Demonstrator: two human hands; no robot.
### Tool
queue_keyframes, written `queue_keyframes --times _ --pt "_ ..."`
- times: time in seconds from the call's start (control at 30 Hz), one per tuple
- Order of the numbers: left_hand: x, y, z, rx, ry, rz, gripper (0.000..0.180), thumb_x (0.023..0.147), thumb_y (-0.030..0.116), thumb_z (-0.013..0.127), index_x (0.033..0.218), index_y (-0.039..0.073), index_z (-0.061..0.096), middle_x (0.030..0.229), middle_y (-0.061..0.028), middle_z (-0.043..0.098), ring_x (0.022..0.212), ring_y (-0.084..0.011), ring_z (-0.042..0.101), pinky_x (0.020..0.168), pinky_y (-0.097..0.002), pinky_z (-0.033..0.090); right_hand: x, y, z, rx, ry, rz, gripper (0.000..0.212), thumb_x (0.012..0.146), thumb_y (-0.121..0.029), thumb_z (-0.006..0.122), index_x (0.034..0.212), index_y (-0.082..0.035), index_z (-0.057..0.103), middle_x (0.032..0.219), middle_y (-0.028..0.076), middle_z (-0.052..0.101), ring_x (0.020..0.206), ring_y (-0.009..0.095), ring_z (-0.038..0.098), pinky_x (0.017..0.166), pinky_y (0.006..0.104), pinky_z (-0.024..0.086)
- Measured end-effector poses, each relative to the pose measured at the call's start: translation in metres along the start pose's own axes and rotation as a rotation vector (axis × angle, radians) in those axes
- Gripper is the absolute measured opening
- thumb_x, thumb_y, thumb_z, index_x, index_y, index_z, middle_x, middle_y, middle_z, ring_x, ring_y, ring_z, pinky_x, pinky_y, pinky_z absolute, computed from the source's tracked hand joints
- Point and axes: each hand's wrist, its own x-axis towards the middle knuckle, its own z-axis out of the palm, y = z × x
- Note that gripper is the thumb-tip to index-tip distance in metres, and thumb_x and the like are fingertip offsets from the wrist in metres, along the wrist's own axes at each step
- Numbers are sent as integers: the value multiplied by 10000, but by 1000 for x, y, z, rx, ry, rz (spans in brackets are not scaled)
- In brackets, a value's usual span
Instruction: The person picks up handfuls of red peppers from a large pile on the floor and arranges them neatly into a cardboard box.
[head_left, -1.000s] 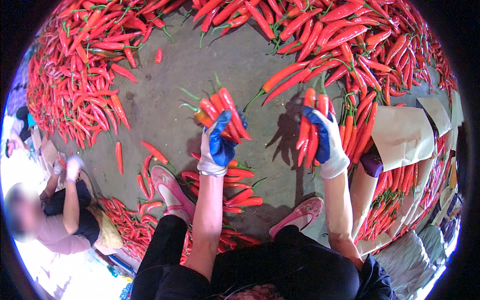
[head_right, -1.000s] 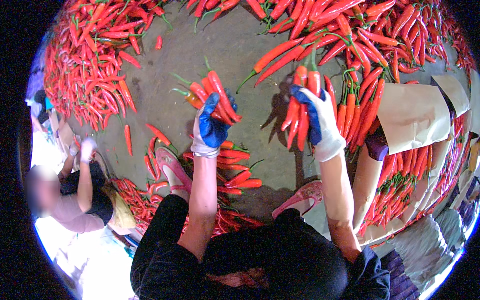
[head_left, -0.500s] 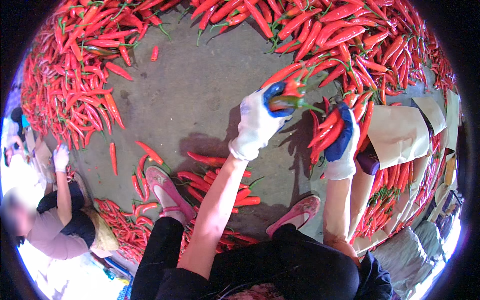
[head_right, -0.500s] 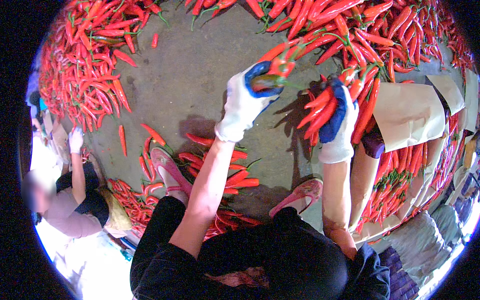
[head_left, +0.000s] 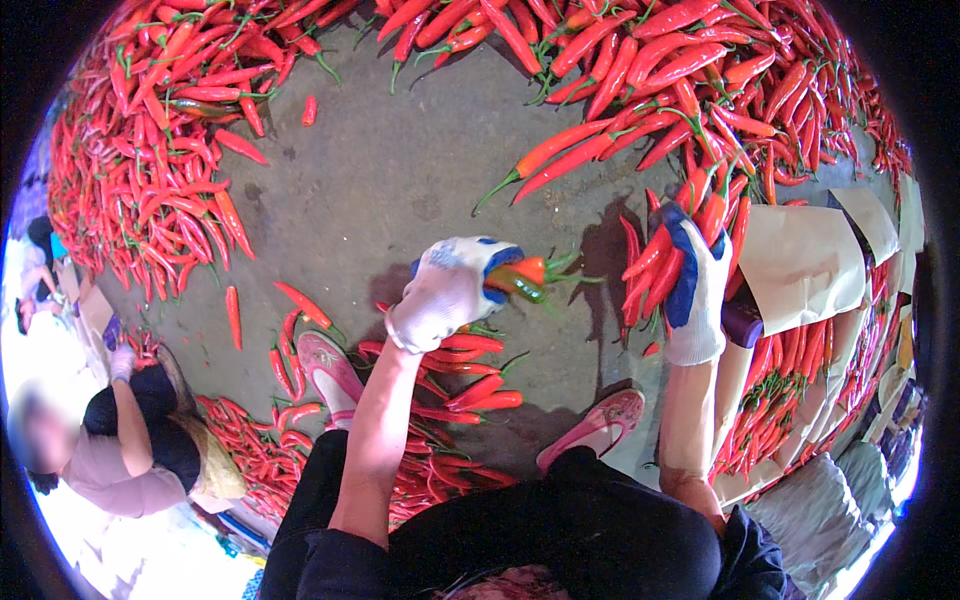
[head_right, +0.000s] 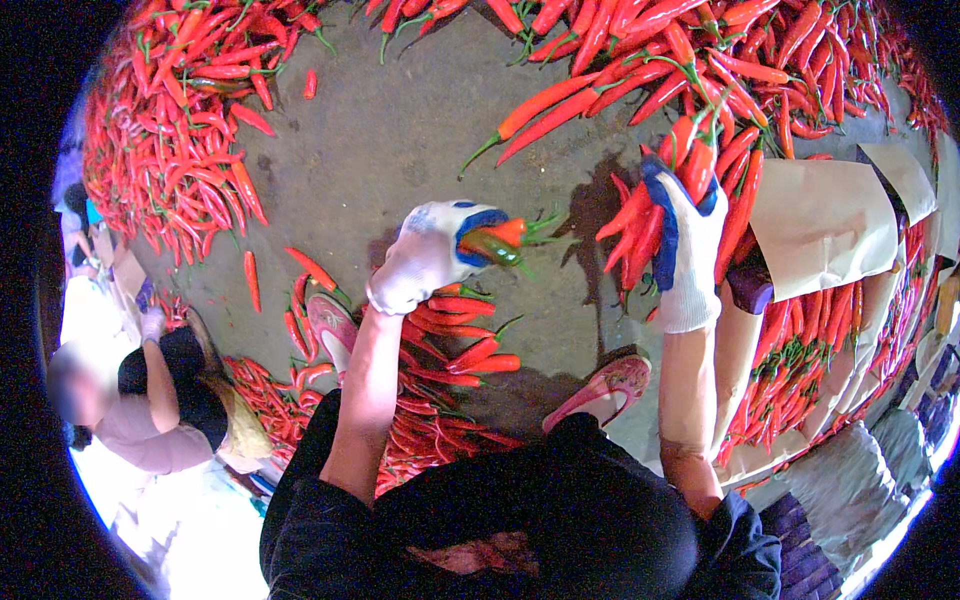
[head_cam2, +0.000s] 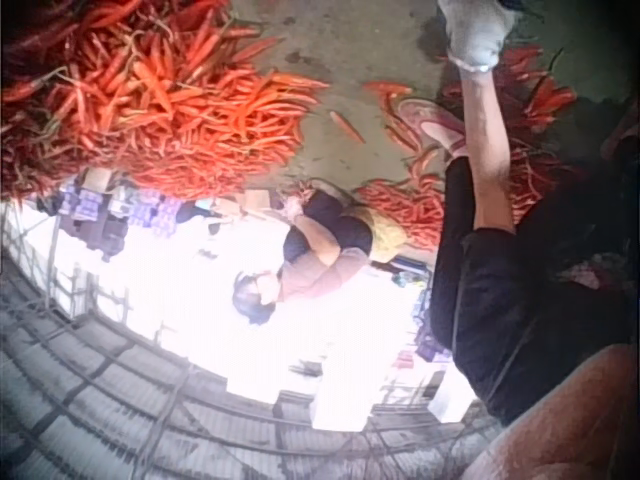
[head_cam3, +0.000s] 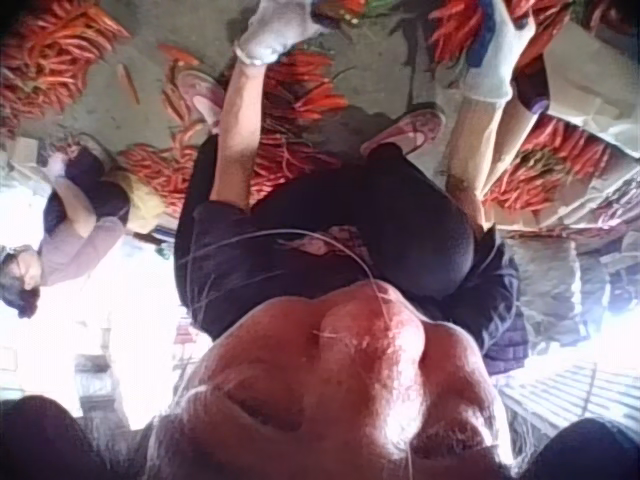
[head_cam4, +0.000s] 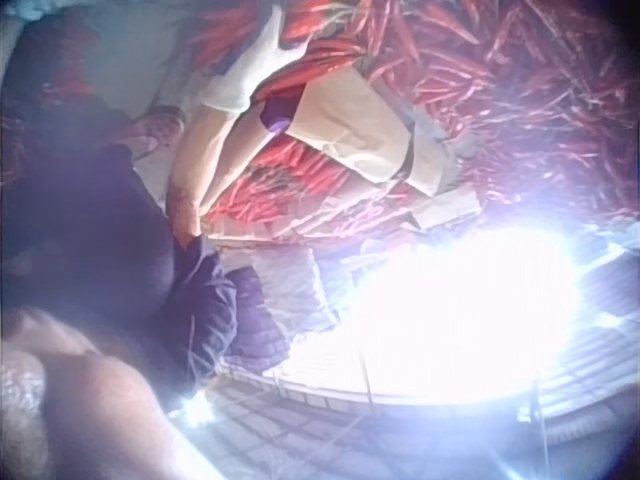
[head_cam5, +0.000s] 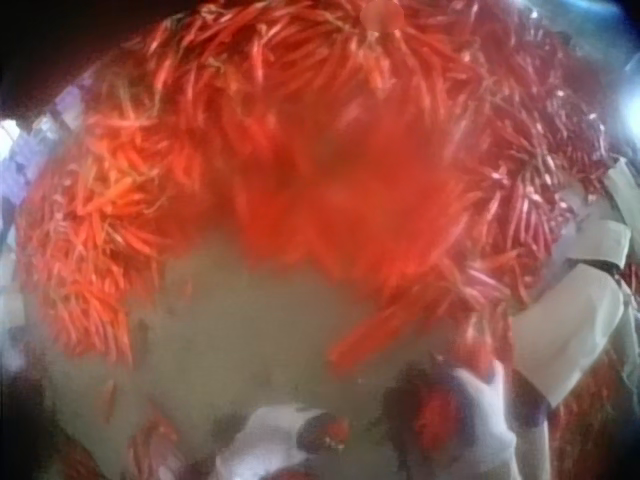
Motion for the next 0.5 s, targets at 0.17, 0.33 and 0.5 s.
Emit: queue_keyframes --times 0.17,0.33,0.5 --pt "25 19 3 -84 118 -108 646 638 195 811 1234 87 586 998 -188 674 904 -372 651 785 -423 521 18 -10 11 150 -36 -53 296 820 -58 672 1105 11 636 1001 83 688 847 158 652 805 278 506" --pt "96 36 21 132 94 -305 639 699 280 773 1253 71 534 918 -202 675 864 -377 655 770 -450 522 22 -25 8 77 -45 -110 314 865 -109 629 1158 2 610 998 60 657 911 165 623 831 286 483" --pt "79 19 24 216 22 -133 524 745 251 728 1211 82 557 936 -182 674 873 -361 660 760 -456 525 32 -18 3 -4 -87 -108 317 843 -56 638 1152 13 617 1016 74 673 895 164 639 822 287 495"
